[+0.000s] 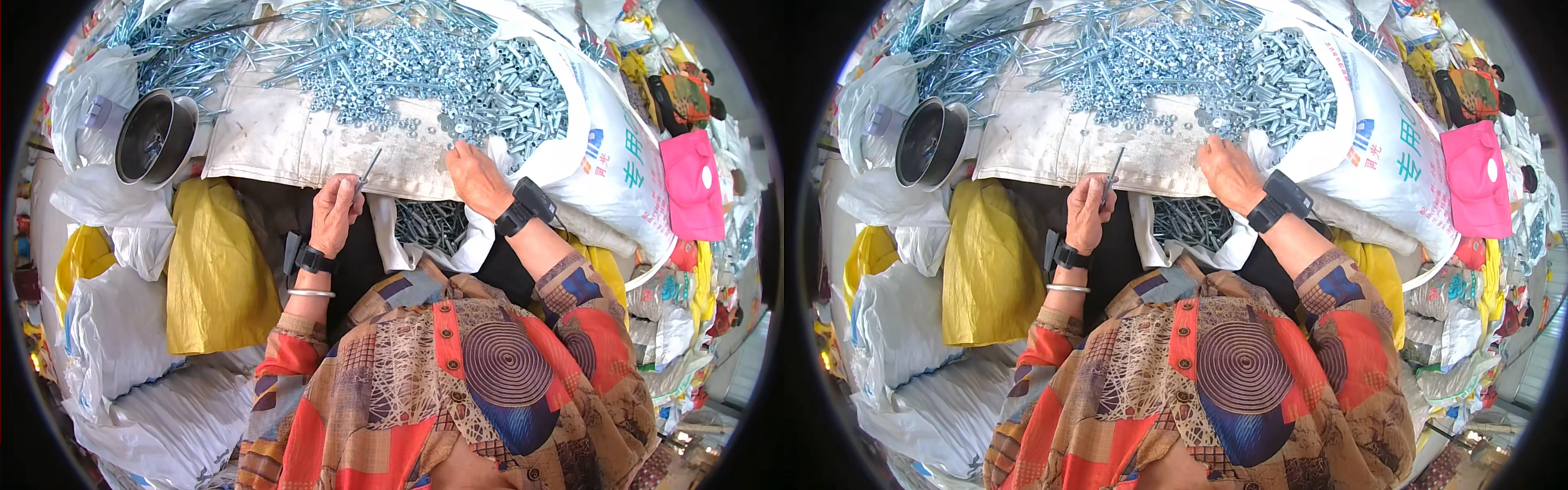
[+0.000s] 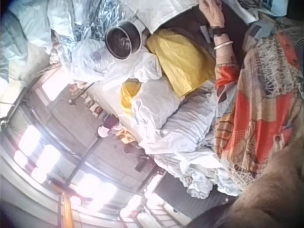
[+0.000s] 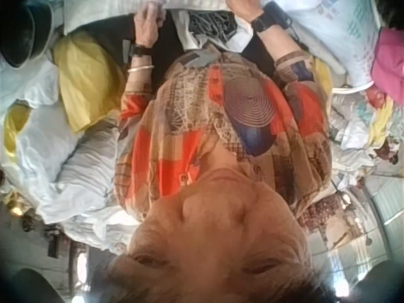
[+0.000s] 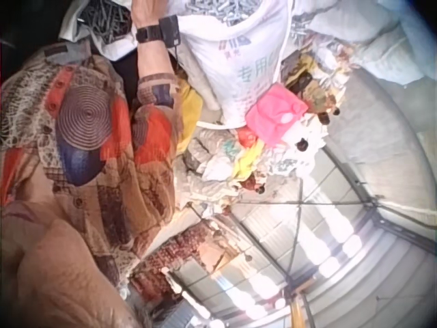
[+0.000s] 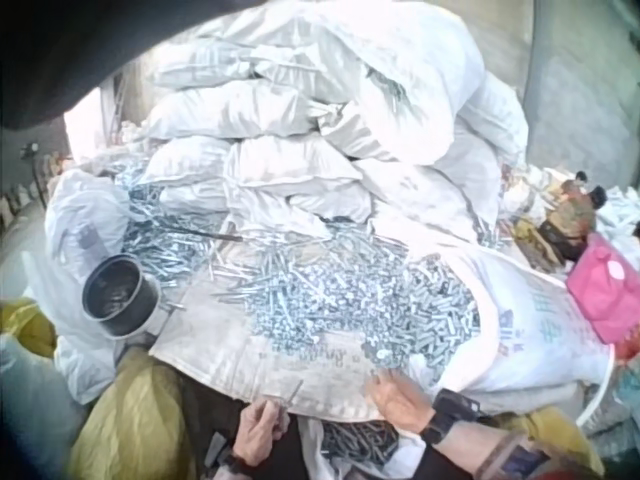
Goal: Sorting metal bolts and washers from a large bulk bag into piles.
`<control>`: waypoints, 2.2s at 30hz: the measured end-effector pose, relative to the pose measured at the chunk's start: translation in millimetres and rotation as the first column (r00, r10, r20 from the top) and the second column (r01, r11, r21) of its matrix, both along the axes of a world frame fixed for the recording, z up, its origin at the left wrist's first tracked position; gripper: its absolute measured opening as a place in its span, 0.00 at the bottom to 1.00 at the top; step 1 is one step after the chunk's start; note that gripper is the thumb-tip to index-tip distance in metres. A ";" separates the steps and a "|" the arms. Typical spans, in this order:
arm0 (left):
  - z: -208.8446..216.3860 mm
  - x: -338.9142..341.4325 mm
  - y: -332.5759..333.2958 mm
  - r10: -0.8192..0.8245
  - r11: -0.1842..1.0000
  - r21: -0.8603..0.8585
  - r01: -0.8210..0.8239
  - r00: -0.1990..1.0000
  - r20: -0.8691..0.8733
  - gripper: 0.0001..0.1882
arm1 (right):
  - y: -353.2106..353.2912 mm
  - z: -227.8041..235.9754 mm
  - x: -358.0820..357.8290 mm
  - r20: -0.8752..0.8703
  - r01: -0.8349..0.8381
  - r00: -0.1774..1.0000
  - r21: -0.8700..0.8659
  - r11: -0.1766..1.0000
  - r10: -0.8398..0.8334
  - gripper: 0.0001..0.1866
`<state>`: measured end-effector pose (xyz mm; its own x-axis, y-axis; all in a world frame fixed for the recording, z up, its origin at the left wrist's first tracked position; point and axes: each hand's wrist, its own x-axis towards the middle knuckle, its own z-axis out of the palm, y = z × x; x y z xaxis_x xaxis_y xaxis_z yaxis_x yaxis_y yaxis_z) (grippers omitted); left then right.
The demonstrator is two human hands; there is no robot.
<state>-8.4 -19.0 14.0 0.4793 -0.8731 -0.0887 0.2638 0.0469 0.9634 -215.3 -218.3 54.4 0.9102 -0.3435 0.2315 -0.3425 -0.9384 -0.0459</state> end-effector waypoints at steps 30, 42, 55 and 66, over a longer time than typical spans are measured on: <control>-2.3 -6.3 -3.8 -0.090 0.995 -0.017 0.097 0.963 0.253 0.14 | -63.1 -20.9 55.0 0.247 -0.022 0.965 0.403 0.915 -0.085 0.07; 3.0 -31.8 -1.7 -0.074 0.997 0.011 0.074 0.947 0.313 0.13 | -60.2 -12.1 45.7 0.088 0.066 0.989 0.455 0.888 -0.118 0.09; 6.8 -42.7 8.4 -0.035 0.999 0.048 0.023 0.956 0.290 0.13 | -61.5 -10.3 40.2 0.012 0.064 0.997 0.460 0.886 -0.078 0.08; 3.2 -47.0 4.7 -0.043 0.997 0.071 0.024 0.962 0.268 0.14 | -41.5 2.6 28.0 0.027 0.128 0.973 0.761 0.636 -0.228 0.06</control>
<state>-55.4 -14.3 17.1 0.4641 -0.8856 -0.0188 -0.0053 -0.0239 0.9997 -187.3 -259.9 57.1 0.7977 -0.5968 -0.0872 -0.4448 -0.4845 -0.7533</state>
